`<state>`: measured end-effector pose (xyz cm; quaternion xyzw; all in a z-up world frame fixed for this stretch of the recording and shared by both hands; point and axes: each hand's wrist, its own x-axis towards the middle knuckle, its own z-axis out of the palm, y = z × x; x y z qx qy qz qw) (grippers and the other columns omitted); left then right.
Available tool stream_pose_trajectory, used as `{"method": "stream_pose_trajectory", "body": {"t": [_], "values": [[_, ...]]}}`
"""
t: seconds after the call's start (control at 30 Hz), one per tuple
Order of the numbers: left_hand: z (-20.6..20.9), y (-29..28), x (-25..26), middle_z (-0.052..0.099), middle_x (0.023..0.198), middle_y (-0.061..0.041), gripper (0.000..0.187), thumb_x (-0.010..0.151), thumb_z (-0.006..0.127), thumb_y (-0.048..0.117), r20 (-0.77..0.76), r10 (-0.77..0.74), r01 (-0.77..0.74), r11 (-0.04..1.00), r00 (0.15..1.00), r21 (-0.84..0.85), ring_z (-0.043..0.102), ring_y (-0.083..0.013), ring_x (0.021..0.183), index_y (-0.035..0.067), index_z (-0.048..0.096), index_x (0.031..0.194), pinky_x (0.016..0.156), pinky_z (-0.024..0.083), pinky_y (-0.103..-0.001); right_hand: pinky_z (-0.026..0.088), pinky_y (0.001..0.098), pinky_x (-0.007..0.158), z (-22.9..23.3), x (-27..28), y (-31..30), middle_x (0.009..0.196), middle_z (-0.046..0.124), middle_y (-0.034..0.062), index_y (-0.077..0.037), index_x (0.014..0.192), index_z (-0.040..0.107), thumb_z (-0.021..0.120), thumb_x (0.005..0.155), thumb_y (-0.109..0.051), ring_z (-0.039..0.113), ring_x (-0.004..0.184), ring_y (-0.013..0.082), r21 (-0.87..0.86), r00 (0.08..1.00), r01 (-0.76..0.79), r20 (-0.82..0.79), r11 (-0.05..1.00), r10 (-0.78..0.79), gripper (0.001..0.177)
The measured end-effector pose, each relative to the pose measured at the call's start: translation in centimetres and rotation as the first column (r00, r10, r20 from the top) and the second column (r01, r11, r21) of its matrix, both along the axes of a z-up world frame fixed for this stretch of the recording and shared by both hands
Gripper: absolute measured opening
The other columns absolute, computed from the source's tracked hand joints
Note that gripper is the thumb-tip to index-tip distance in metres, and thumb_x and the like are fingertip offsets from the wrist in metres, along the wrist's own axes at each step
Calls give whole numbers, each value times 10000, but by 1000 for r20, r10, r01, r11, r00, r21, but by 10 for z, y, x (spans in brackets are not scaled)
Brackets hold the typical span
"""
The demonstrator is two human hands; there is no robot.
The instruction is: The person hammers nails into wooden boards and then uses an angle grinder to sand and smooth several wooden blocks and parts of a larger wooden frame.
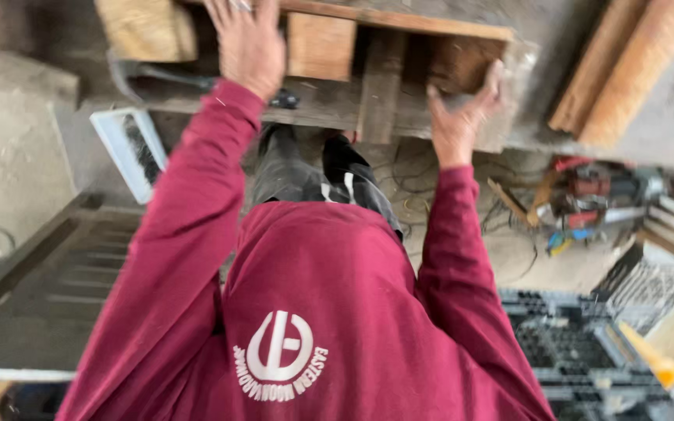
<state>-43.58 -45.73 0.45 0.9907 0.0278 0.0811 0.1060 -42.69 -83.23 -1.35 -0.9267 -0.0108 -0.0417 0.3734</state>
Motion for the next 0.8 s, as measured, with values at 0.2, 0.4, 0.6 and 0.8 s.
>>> {"method": "stream_pose_trajectory", "body": {"t": [0.2,0.4,0.6,0.8], "values": [[-22,-43,-151,684,1069,-119,306,953,759,310,-262,569,-541,400,779,-740,677,-278,979,74,684,1132,903,552,-412,425,413,1206,67,-75,102,1470,515,129,-129,1457,572,729,1003,-63,517,1377,296,17,914,-394,-100,919,393,485],[-62,-12,-150,678,995,-63,427,952,675,374,-592,491,-419,-423,640,-803,603,-126,853,-17,650,1122,725,529,-322,400,518,1149,20,-73,245,1450,509,206,-37,1452,518,714,812,-13,463,1384,415,-171,602,-782,46,600,797,670],[-56,20,-132,719,966,-78,371,944,721,319,-596,536,-458,-382,598,-803,629,-122,851,-31,699,1065,741,545,-289,471,529,925,22,-64,292,1151,569,161,-25,1331,553,774,812,-179,562,1118,384,-204,537,-842,-235,499,810,585],[-16,51,-200,562,862,-69,288,1129,678,365,-696,154,-337,-789,701,-514,514,-212,722,86,613,1157,592,389,-369,559,435,733,62,-75,280,1110,611,124,-51,1316,576,770,846,-277,658,943,342,21,410,-910,-101,414,906,557]]}}
